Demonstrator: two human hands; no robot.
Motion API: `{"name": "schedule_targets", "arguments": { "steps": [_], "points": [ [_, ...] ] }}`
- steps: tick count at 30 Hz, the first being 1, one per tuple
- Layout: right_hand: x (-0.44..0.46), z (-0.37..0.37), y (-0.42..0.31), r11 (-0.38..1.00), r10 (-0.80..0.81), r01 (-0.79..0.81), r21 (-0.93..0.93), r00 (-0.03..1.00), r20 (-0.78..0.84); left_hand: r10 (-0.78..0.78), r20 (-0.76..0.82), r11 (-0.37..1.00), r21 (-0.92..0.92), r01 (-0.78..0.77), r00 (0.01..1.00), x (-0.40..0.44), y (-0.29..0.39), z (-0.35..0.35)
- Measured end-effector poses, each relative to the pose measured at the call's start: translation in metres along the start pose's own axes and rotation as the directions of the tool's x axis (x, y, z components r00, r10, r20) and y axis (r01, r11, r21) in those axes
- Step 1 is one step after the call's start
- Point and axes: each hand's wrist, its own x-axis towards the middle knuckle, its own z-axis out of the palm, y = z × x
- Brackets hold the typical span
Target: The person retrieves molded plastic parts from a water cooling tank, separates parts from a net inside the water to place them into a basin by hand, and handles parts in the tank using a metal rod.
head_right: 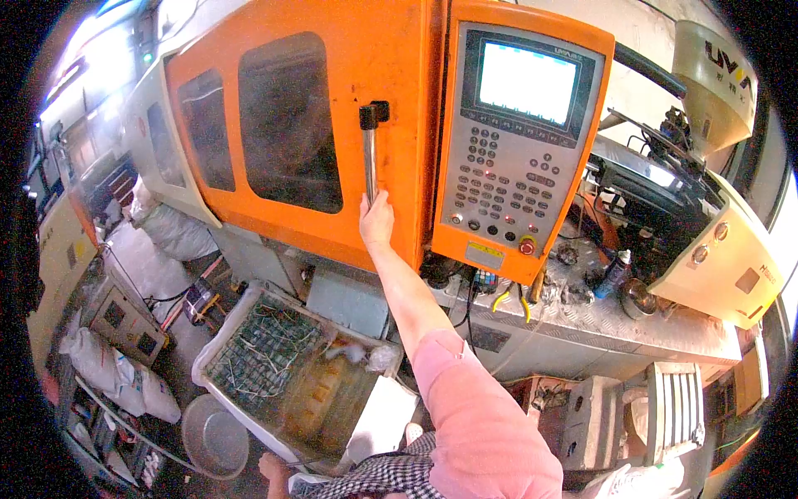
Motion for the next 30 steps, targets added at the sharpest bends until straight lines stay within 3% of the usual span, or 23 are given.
{"name": "schedule_targets", "arguments": {
  "steps": [18,21,24,26,30],
  "points": [
    [-0.001,0.000,0.000,1.000,-0.007,0.007,0.024,1.000,-0.003,-0.012,0.042,1.000,0.003,0.011,0.999,0.002,-0.003,0.005],
    [-0.001,-0.001,0.000,1.000,-0.005,0.005,0.027,1.000,-0.001,0.043,0.077,0.998,0.051,-0.047,0.996,0.004,-0.010,0.017],
    [-0.001,0.000,0.001,1.000,-0.012,0.012,0.012,1.000,-0.003,-0.043,0.102,0.999,0.024,0.041,0.994,0.007,-0.012,0.029],
    [-0.001,0.000,0.001,1.000,0.002,-0.002,0.011,1.000,0.010,0.077,0.110,0.997,0.022,-0.079,0.991,0.001,-0.012,0.026],
    [-0.001,-0.003,-0.002,1.000,-0.005,0.005,0.003,1.000,0.014,0.081,0.163,0.996,0.035,-0.088,0.983,-0.004,-0.005,0.018]
  ]
}}
